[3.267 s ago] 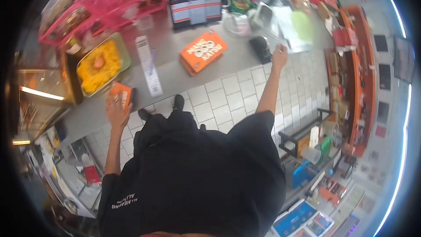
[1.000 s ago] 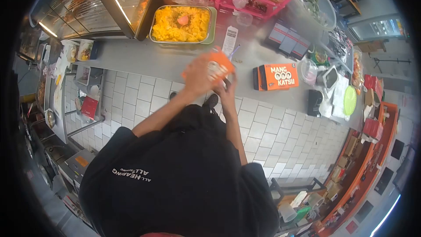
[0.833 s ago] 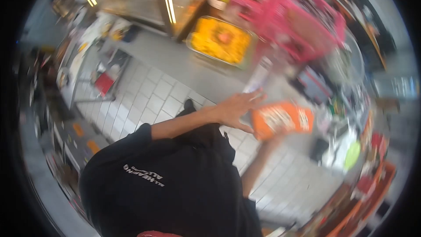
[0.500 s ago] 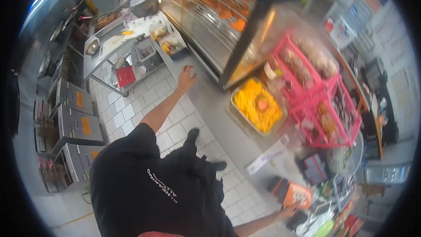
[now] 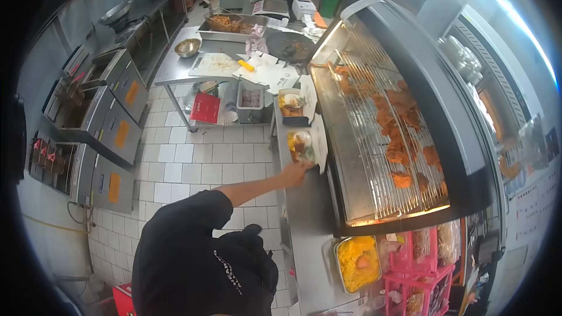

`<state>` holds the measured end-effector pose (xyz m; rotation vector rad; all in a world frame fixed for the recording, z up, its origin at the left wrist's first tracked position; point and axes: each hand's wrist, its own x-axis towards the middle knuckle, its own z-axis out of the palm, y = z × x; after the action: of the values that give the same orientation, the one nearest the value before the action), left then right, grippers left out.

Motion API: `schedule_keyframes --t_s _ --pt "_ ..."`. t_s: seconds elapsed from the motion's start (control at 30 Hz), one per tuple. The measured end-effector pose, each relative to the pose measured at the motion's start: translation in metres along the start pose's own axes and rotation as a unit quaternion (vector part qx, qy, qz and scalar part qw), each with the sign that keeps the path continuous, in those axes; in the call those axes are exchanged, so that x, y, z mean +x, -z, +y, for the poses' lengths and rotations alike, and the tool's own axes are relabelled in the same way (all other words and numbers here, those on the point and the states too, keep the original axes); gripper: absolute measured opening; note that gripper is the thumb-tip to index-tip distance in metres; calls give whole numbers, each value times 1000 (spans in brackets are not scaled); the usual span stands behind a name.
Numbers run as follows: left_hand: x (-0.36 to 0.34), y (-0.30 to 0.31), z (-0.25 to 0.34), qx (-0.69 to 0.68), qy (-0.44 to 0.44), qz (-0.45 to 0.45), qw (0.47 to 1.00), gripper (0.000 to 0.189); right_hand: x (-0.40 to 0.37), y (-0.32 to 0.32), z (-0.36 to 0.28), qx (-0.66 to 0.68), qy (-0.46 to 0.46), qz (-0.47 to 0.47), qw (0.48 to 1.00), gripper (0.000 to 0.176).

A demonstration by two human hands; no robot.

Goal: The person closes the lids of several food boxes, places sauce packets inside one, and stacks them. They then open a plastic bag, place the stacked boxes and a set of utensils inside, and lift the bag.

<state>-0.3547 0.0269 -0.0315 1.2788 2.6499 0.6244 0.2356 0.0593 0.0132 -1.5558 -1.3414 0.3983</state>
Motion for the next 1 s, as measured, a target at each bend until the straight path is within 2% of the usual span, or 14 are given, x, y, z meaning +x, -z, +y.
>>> schedule_keyframes --t_s 0.03,0.17,0.3,0.37,0.4,0.43,0.5,0.57,0.67,0.77,0.8,0.83,0.93,1.0 --pt "-20 13 19 -19 -16 -15 1000 53 -26 -35 -16 77 -145 -183 969 41" --pt "-85 -25 68 -163 -142 -70 974 51 -77 -134 -62 117 -89 -482 864 43" --pt "-140 -23 105 -243 -309 -120 912 61 -90 -162 -92 119 -125 -499 849 54" --pt "-148 4 110 -309 -193 -13 931 51 -86 -166 -81 116 -166 -479 854 63" --pt "-150 8 107 -210 -139 181 951 46 -84 -170 -57 116 -169 -477 855 63" --pt "-146 -9 100 -209 -140 177 951 46 -78 -177 -9 97 -125 -453 877 65" --pt "-135 -60 80 -376 -79 -27 923 46 -74 -174 9 74 -88 -433 894 66" --pt "-131 -72 83 -374 -82 -65 922 47 -66 -151 -19 114 -179 -441 872 62" --pt "-125 -64 95 -340 -57 -85 935 45 -62 -145 -32 62 -113 -445 886 62" --pt "-102 -59 95 -376 -49 -135 916 51 -66 -141 -44 161 -268 -384 869 46" --pt "-89 -42 103 -358 38 -251 899 53 -64 -140 -56 144 -293 -370 870 45" --pt "-87 -66 96 -335 29 -228 914 54 -66 -146 -36 111 -211 -362 901 45" --pt "-81 -73 79 -371 -32 -208 904 49 -62 -136 -83 96 -314 -306 894 46" --pt "-84 -44 98 -370 -23 -70 926 50 -56 -133 -93 107 -309 -227 917 47"
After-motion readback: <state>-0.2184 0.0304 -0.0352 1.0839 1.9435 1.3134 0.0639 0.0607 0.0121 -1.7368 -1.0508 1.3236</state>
